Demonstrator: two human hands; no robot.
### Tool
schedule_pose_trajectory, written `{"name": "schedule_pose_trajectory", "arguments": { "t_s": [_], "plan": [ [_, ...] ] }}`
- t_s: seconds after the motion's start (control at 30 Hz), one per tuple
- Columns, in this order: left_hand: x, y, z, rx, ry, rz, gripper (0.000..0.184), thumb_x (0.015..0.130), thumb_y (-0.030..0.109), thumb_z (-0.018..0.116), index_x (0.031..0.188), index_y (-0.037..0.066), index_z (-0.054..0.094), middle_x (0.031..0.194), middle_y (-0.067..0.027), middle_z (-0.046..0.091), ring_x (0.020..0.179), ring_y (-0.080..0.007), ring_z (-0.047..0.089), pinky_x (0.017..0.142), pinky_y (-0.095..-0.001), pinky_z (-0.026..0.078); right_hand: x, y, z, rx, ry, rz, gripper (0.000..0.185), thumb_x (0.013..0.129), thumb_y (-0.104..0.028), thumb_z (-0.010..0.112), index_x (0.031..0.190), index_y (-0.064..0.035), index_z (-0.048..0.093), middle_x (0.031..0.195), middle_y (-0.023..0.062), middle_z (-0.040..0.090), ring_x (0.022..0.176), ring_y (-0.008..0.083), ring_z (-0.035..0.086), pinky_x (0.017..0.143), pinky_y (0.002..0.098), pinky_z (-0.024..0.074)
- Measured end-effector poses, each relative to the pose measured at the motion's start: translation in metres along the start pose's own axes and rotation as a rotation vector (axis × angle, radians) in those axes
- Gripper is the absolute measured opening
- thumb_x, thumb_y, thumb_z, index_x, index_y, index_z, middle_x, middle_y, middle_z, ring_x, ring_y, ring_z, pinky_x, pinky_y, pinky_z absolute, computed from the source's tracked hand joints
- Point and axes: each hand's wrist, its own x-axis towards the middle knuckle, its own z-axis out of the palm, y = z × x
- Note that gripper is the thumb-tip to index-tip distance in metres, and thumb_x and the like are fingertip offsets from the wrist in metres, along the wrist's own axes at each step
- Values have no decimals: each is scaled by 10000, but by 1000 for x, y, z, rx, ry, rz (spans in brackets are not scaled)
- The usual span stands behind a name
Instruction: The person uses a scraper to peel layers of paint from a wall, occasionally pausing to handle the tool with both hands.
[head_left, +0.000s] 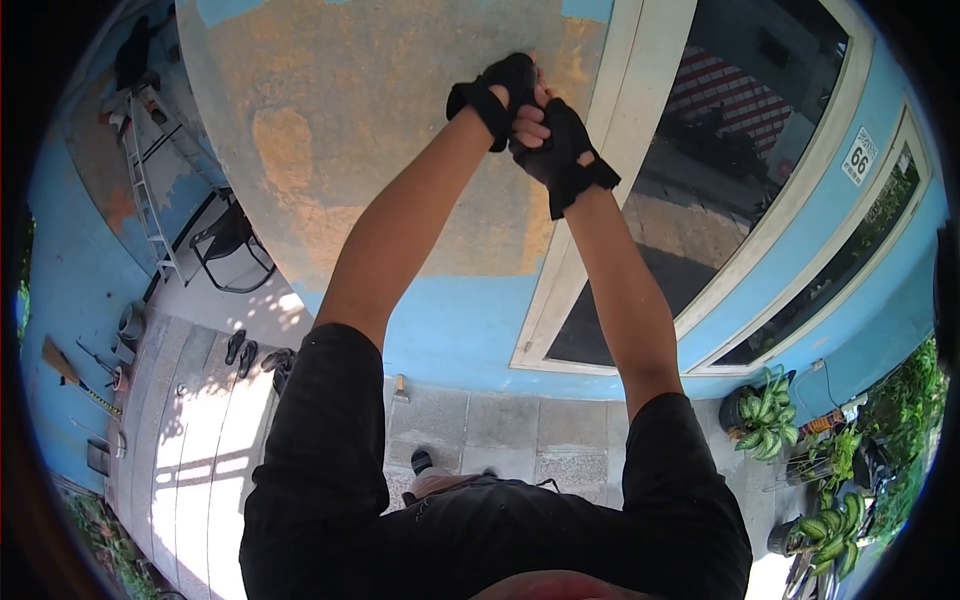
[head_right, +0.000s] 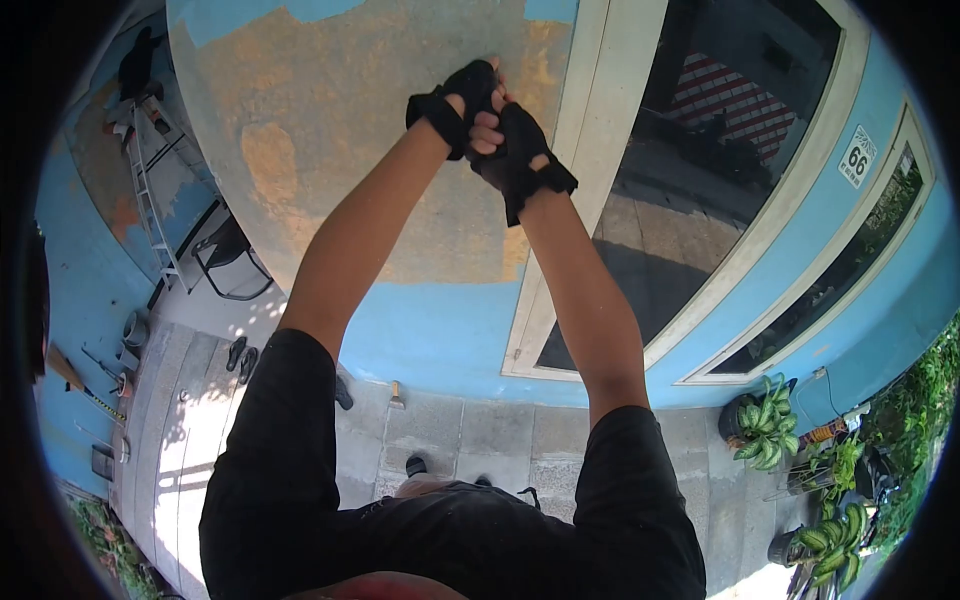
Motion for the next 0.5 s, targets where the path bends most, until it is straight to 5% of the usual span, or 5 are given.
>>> {"name": "schedule_pose_trajectory", "arguments": {
  "t_s": [0.07,0.17,0.3,0.37,0.5],
  "plan": [
    [0,-73,-12,-426,-176,-108,391,960,426,552,822,61,536,688,-65,560,675,-236,618,607,-373,534,-38,21,-40,-58,-2,64,60,1008,-246,503,1044,-238,551,658,-27,457,477,80,415,425,225,337],
    [-81,-160,-25,-417,-143,-286,415,957,463,546,958,49,575,805,-97,661,727,-229,666,622,-337,561,-113,67,-83,-321,275,65,67,998,-255,519,1049,-219,544,662,-24,463,463,85,395,419,232,322],
    [-173,-336,-59,-514,-17,-720,841,874,689,491,1486,150,283,1144,-96,631,1031,-273,632,813,-456,516,-186,170,-172,-981,816,-119,389,971,-158,565,1357,-125,527,617,-39,491,498,33,453,430,213,357],
    [-245,-458,-53,-637,119,-838,729,888,673,478,1396,155,416,1115,-82,648,983,-275,635,824,-448,514,-223,240,-251,-1523,591,-246,401,980,-215,562,1361,-94,522,851,-2,630,791,144,611,730,256,480],
    [-319,-484,-44,-890,-103,-909,543,925,625,434,1155,142,528,1011,-84,630,921,-284,604,848,-442,498,-276,302,-331,-532,1035,70,378,1002,-283,469,1355,-163,530,819,39,643,717,142,623,609,302,492]
  ]
}}
